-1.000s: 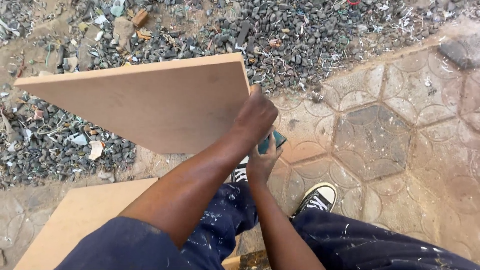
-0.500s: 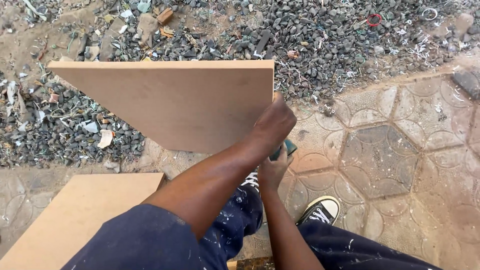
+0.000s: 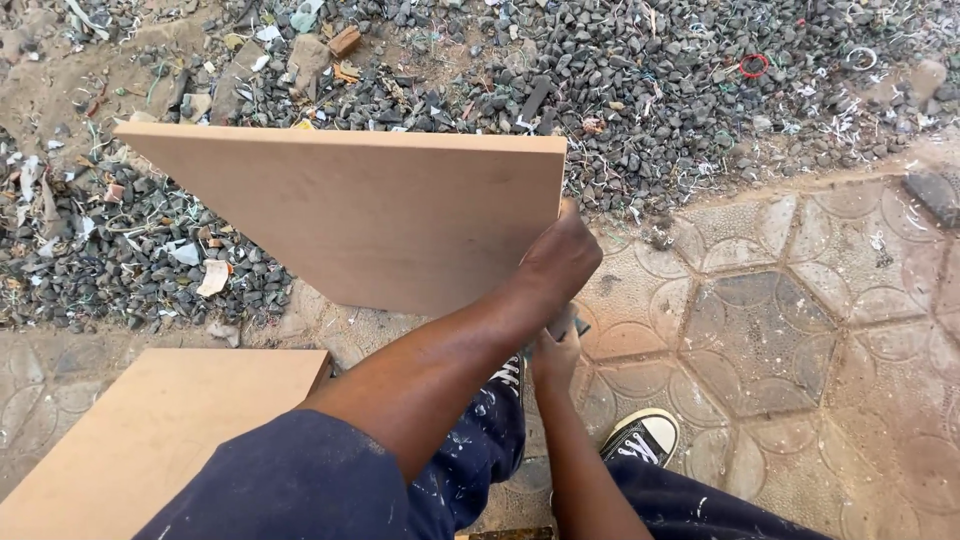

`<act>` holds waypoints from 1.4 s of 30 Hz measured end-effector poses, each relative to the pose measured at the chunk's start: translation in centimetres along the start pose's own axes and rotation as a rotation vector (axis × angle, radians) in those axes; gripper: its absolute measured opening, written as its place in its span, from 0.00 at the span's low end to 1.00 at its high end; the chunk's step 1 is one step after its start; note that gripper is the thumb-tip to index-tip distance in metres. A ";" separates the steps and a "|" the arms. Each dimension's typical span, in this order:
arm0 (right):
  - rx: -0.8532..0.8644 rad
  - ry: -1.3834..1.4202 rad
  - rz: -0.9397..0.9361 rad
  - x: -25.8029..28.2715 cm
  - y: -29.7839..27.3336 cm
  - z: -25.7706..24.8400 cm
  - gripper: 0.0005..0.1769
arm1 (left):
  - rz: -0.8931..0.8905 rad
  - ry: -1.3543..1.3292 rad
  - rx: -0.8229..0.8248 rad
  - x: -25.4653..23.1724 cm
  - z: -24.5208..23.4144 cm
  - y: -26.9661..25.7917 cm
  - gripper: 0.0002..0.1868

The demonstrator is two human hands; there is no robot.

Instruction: Manually sanding the edges of a wooden board using a piece of sandpaper to smooth the surface.

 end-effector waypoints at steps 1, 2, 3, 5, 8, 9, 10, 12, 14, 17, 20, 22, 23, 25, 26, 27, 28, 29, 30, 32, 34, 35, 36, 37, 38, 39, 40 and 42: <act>0.003 0.000 -0.001 -1.3 1.0 -0.7 0.25 | -0.002 0.002 0.001 0.0 -0.2 -0.3 0.12; 0.048 0.037 -0.022 -2.4 2.3 -1.2 0.22 | -0.001 0.010 0.009 0.2 -0.4 -0.2 0.12; 0.094 0.073 -0.043 -3.5 3.6 -1.8 0.21 | 0.000 0.018 0.017 0.3 -0.6 -0.2 0.12; 0.052 0.044 -0.083 1.2 0.7 -0.7 0.20 | -0.006 0.010 0.017 0.6 -0.8 -0.4 0.12; -0.008 -0.029 -0.165 4.5 -2.4 0.3 0.19 | -0.012 -0.014 0.014 0.2 0.4 -0.1 0.13; -0.028 -0.072 -0.215 5.0 -3.1 0.4 0.19 | -0.015 -0.028 0.004 -0.1 1.1 0.2 0.13; -0.032 -0.074 -0.212 3.8 -2.9 0.3 0.19 | -0.011 -0.032 0.004 -0.2 0.8 -0.1 0.13; -0.038 -0.092 -0.253 1.7 -2.3 0.2 0.18 | -0.017 -0.007 0.028 0.0 0.3 -0.5 0.12; -0.026 -0.148 -0.194 -3.3 1.2 -1.3 0.12 | -0.010 -0.006 0.020 0.0 0.0 -0.4 0.12; -0.023 -0.209 -0.177 -4.8 2.9 -1.5 0.09 | 0.009 0.000 0.022 0.4 -0.3 -0.5 0.12; -0.037 -0.180 -0.290 -0.6 0.8 -0.4 0.06 | 0.018 -0.026 0.035 0.1 0.3 -0.5 0.12; -0.037 -0.135 -0.369 1.7 -0.8 0.5 0.03 | 0.009 -0.045 0.038 0.3 0.2 -0.6 0.13; -0.031 -0.157 -0.363 2.0 -1.6 0.5 0.05 | 0.010 -0.039 0.039 0.4 -0.3 -0.8 0.12; -0.031 -0.175 -0.360 -0.6 -0.7 0.0 0.08 | 0.016 -0.029 0.035 0.5 -0.6 -1.0 0.12; -0.042 -0.245 -0.306 -3.5 1.0 -0.6 0.05 | 0.011 -0.026 0.040 0.4 -0.5 -1.1 0.12; -0.053 -0.315 -0.252 -6.5 2.6 -1.3 0.03 | 0.006 -0.022 0.045 0.3 -0.4 -1.1 0.12; -0.057 -0.312 -0.252 -7.0 3.3 -1.4 0.03 | 0.010 -0.021 0.042 0.1 0.1 -0.8 0.12; -0.051 -0.301 -0.217 -7.5 4.0 -1.5 0.02 | 0.015 -0.030 0.068 -0.1 0.7 -0.6 0.12; -0.044 -0.294 -0.183 -8.3 4.5 -1.9 0.03 | 0.019 -0.042 0.093 -0.6 1.1 -0.5 0.12; -0.054 -0.250 -0.214 -1.3 0.4 -0.6 0.03 | 0.002 -0.049 0.094 -0.4 0.4 -0.8 0.12; -0.064 -0.207 -0.241 2.8 -2.1 0.2 0.08 | -0.012 -0.057 0.098 -0.4 0.2 -1.0 0.12; -0.068 -0.191 -0.252 3.3 -2.5 0.4 0.08 | -0.008 -0.057 0.085 -0.5 0.5 -1.0 0.12; -0.079 -0.171 -0.261 3.9 -2.8 0.6 0.09 | 0.002 -0.057 0.068 -0.7 0.8 -0.8 0.12; -0.087 -0.169 -0.256 2.4 -2.0 0.3 0.09 | 0.012 -0.057 0.066 -0.5 0.3 -1.0 0.12; -0.101 -0.196 -0.263 0.7 -1.2 0.1 0.10 | 0.014 -0.040 0.072 -0.4 -0.1 -1.2 0.12; -0.114 -0.224 -0.269 -0.9 -0.4 -0.2 0.11 | 0.016 -0.022 0.078 -0.3 -0.5 -1.4 0.13; -0.129 -0.225 -0.252 -2.2 0.9 -0.8 0.11 | 0.037 -0.030 0.078 -0.1 -0.6 -1.6 0.13; -0.061 -0.356 -0.167 -4.7 3.6 -1.9 0.08 | 0.005 -0.042 0.059 0.5 -0.9 -1.7 0.14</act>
Point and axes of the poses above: each hand's wrist, its own y-axis towards the middle knuckle, its own z-axis out of the palm, x = y × z, the point moved 1 cm from there along y, towards the middle knuckle, and after that the axes turned 5 degrees about y, right-handed, at the moved point
